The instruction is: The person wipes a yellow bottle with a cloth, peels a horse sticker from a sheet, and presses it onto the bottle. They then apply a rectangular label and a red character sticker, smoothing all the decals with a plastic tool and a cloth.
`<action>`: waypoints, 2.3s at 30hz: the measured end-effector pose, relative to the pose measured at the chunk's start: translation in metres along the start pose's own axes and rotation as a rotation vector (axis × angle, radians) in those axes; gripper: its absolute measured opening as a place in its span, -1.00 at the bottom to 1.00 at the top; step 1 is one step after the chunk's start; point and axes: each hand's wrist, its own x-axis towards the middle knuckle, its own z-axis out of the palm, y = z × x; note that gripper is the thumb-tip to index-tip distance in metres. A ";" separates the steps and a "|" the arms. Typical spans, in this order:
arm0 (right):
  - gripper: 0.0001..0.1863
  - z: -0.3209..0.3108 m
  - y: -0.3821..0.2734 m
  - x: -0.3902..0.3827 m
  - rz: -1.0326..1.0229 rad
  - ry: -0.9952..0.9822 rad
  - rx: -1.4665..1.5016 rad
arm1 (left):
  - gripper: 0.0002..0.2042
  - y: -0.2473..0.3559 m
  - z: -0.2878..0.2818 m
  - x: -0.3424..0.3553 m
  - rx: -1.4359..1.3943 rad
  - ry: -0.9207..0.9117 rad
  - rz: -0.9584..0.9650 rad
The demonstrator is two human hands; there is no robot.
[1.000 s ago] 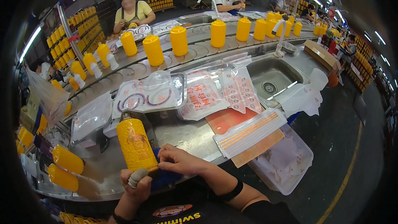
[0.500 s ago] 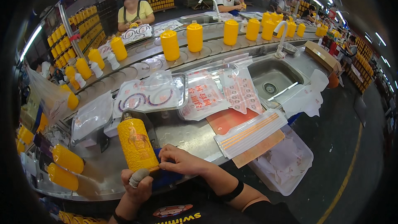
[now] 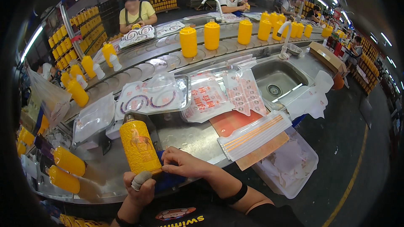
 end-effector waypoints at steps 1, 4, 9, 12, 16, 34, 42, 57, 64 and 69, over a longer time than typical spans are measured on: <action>-0.81 0.000 0.000 -0.001 -0.020 0.000 0.009 | -0.80 0.001 0.000 0.001 -0.046 0.009 -0.009; -0.81 0.000 -0.001 -0.001 0.003 -0.001 0.031 | -0.80 0.001 -0.001 0.001 -0.051 0.021 -0.021; -0.81 0.006 0.000 0.005 -0.025 -0.003 0.017 | -0.82 -0.006 -0.003 -0.004 0.007 -0.006 0.008; -0.81 0.007 0.001 0.007 0.041 -0.006 0.026 | -0.84 -0.009 -0.003 -0.008 0.032 -0.014 0.002; -0.81 0.010 0.001 0.009 0.021 -0.003 0.028 | -0.84 -0.012 -0.005 -0.012 0.022 -0.006 -0.015; -0.80 0.013 -0.004 0.011 0.017 -0.007 0.022 | -0.82 -0.011 -0.009 -0.011 -0.005 0.019 -0.031; -0.83 0.015 -0.001 0.015 0.016 -0.002 -0.031 | -0.55 -0.013 -0.020 0.002 -0.056 0.068 -0.216; -0.85 0.009 -0.035 0.005 0.151 0.037 0.155 | -0.28 -0.020 -0.020 0.003 -0.164 -0.053 -0.433; -0.84 0.012 -0.035 0.004 0.027 0.030 0.133 | -0.28 -0.020 -0.016 -0.010 -0.269 -0.040 -0.535; -0.85 0.015 -0.028 0.009 0.177 0.064 0.110 | -0.30 -0.021 -0.015 -0.011 -0.303 -0.025 -0.543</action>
